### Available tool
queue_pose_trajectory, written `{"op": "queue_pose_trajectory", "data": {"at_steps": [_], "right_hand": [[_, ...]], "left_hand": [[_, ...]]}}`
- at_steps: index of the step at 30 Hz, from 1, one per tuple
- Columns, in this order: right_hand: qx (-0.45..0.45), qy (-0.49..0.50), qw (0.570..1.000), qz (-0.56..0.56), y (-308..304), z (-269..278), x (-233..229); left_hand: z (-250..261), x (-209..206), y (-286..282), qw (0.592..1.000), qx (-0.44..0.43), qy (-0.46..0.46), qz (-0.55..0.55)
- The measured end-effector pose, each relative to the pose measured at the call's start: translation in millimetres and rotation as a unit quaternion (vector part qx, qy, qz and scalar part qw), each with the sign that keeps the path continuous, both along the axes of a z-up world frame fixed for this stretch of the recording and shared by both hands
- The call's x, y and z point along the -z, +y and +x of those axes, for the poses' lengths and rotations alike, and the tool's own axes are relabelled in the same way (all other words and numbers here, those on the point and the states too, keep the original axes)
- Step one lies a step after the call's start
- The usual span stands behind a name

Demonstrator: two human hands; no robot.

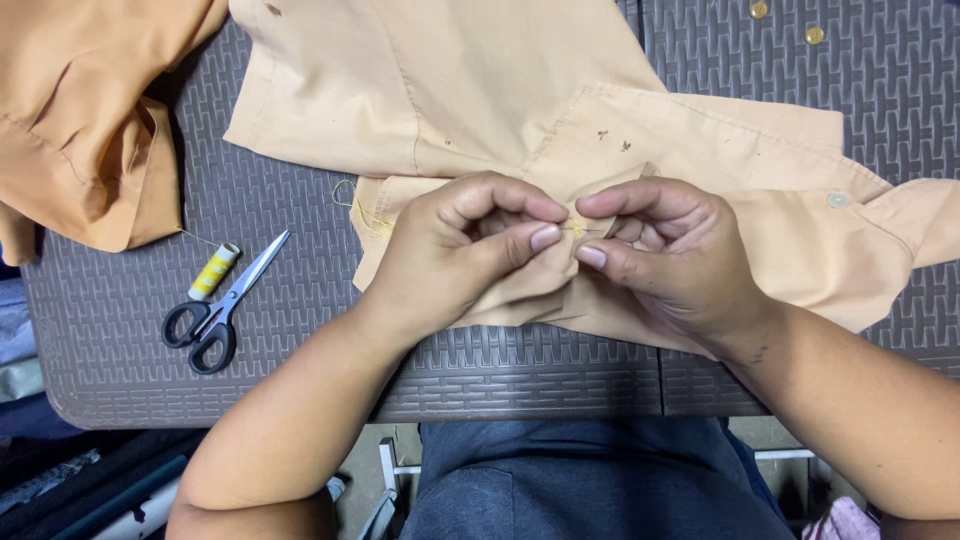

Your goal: The person hand-sews a button onto a beige shirt using a needle and yellow thread. They repeatedly pass the needle through the button and fabric, pull the thread taut, and trim the thread with scissors. The shirt remains on the table throughout.

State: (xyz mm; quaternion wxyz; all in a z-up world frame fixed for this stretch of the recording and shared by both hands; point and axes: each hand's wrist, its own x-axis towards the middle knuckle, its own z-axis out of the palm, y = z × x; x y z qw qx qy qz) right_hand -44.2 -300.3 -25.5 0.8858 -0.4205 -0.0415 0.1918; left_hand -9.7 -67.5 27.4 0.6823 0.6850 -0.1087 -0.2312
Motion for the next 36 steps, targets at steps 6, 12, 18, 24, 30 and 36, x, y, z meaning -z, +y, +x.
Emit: {"op": "queue_pose_trajectory", "data": {"at_steps": [6,12,18,24,30,36], "right_hand": [[0.027,0.002,0.999,-0.026,-0.7,-2.3,7.2],[0.037,0.037,0.998,-0.045,1.1,-3.1,14.7],[0.038,0.062,0.996,-0.056,-0.2,-0.8,21.6],[0.034,0.042,0.998,-0.038,1.6,0.5,21.5],[0.054,0.041,0.996,-0.062,3.0,-0.6,18.4],[0.048,0.04,0.998,-0.023,4.5,-2.0,14.3]], "left_hand": [[-5.9,-16.1,-0.4,0.898,-0.028,-0.374,0.231],[-12.3,-28.9,-9.0,0.876,-0.053,-0.416,0.237],[-18.9,-32.5,-10.9,0.86,-0.066,-0.443,0.245],[-19.4,-41.2,-16.0,0.843,-0.082,-0.461,0.266],[-20.3,-37.7,-15.3,0.86,-0.073,-0.437,0.253],[-19.9,-28.6,-13.9,0.861,-0.066,-0.438,0.251]]}}
